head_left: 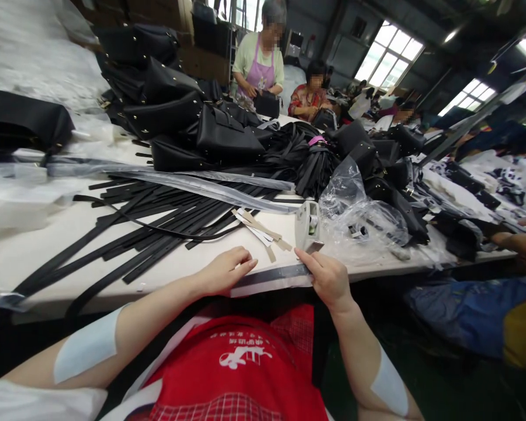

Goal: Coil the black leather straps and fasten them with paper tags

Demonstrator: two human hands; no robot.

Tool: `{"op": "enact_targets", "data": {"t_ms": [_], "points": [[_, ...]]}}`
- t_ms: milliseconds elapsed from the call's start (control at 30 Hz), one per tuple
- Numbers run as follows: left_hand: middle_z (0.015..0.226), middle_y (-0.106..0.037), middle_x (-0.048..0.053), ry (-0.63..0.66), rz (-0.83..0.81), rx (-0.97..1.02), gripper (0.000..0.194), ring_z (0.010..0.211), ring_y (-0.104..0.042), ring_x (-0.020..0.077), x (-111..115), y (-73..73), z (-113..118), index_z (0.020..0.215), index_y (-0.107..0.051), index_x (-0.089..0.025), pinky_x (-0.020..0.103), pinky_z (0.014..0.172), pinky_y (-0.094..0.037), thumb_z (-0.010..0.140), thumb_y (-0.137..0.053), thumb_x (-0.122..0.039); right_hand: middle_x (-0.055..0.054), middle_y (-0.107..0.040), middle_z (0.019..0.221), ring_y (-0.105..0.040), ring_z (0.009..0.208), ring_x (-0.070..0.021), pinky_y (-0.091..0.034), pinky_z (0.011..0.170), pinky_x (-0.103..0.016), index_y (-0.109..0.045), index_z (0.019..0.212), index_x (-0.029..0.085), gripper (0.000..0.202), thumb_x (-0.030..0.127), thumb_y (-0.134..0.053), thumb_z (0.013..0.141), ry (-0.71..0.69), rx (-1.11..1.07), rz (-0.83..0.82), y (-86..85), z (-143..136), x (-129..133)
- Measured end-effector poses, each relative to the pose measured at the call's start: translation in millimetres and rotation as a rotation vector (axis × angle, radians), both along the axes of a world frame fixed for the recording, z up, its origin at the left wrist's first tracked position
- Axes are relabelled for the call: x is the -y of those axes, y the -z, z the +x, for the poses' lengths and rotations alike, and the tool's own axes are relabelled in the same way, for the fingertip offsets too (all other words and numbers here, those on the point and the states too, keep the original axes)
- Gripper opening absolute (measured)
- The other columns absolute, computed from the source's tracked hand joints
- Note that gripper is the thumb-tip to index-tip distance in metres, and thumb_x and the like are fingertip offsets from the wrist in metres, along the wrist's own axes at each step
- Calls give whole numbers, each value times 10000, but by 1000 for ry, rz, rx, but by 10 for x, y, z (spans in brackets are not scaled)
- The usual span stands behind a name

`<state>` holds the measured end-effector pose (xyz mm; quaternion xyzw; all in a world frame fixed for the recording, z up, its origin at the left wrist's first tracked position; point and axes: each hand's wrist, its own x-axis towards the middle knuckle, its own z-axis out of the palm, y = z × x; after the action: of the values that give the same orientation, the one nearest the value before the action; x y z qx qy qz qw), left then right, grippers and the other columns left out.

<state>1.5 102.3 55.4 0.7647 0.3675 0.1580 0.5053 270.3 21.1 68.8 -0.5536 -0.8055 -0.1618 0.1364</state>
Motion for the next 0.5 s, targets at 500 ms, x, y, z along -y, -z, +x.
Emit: {"op": "enact_targets", "data": {"t_ms": [500], "points": [[644, -666, 70, 142, -823, 107, 615, 368, -266, 64, -97, 253, -313, 910, -669, -103, 239, 344, -60, 807, -497, -684, -40, -616, 821, -561, 732, -176, -387, 631, -260, -400, 1442, 252, 591, 152, -532, 875, 2, 125, -262, 169, -32, -33]]}}
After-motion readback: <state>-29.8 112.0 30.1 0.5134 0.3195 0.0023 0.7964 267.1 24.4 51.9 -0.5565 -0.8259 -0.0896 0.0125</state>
